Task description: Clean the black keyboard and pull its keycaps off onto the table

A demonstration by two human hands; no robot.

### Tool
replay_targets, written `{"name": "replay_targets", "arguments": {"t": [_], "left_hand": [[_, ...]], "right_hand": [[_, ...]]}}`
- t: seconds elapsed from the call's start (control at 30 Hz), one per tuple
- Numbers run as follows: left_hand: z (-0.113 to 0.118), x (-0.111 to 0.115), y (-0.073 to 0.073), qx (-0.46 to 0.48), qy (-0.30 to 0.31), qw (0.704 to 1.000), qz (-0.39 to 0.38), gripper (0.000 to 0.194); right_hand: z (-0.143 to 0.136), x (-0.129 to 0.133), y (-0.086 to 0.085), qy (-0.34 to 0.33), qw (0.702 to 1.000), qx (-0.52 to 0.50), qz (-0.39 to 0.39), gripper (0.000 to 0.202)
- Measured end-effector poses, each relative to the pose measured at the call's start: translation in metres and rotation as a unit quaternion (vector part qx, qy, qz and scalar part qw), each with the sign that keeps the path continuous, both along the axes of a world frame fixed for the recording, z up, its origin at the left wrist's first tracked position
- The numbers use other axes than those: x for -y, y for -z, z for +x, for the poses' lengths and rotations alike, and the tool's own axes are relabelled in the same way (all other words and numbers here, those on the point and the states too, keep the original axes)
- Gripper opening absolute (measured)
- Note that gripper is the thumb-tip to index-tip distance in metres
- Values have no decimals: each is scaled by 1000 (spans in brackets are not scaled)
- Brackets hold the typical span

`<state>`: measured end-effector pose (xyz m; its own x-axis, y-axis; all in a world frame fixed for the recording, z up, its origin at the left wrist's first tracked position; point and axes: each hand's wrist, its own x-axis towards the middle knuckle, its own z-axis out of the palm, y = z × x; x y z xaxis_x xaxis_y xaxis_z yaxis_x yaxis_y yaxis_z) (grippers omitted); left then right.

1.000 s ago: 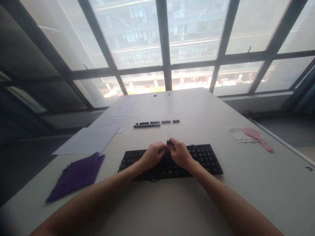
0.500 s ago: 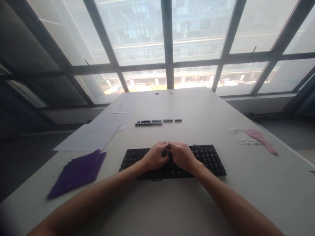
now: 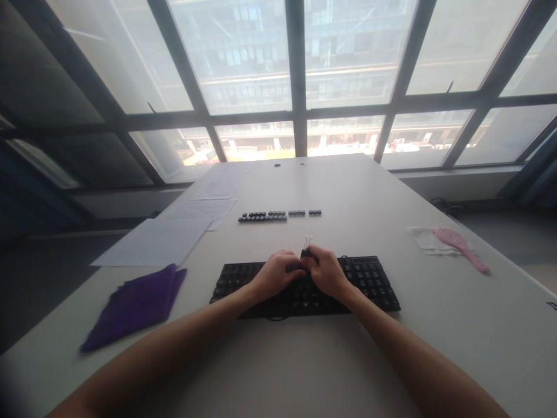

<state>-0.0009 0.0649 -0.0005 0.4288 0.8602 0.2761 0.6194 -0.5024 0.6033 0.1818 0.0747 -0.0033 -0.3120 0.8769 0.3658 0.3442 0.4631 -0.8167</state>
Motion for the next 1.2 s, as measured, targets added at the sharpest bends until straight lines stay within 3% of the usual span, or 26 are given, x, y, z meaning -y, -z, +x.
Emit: {"name": "replay_targets", "arguments": {"t": [0.4, 0.6, 0.8, 1.03, 1.2], "left_hand": [[2, 3, 2, 14, -9, 999, 45, 7], [2, 7, -2, 81, -27, 995, 53, 27], [2, 10, -2, 50, 13, 995, 87, 24], [4, 11, 2, 10, 13, 988, 152, 21], [0, 10, -13, 78, 6, 992, 100, 11]], "right_hand": [[-1, -6, 3, 1, 995, -84, -49, 11], [-2, -2, 1, 42, 994, -95, -24, 14], [-4, 0, 1, 44, 996, -68, -22, 13], [-5, -2, 0, 43, 993, -100, -35, 16], [-5, -3, -1, 57, 990, -125, -42, 18]]}}
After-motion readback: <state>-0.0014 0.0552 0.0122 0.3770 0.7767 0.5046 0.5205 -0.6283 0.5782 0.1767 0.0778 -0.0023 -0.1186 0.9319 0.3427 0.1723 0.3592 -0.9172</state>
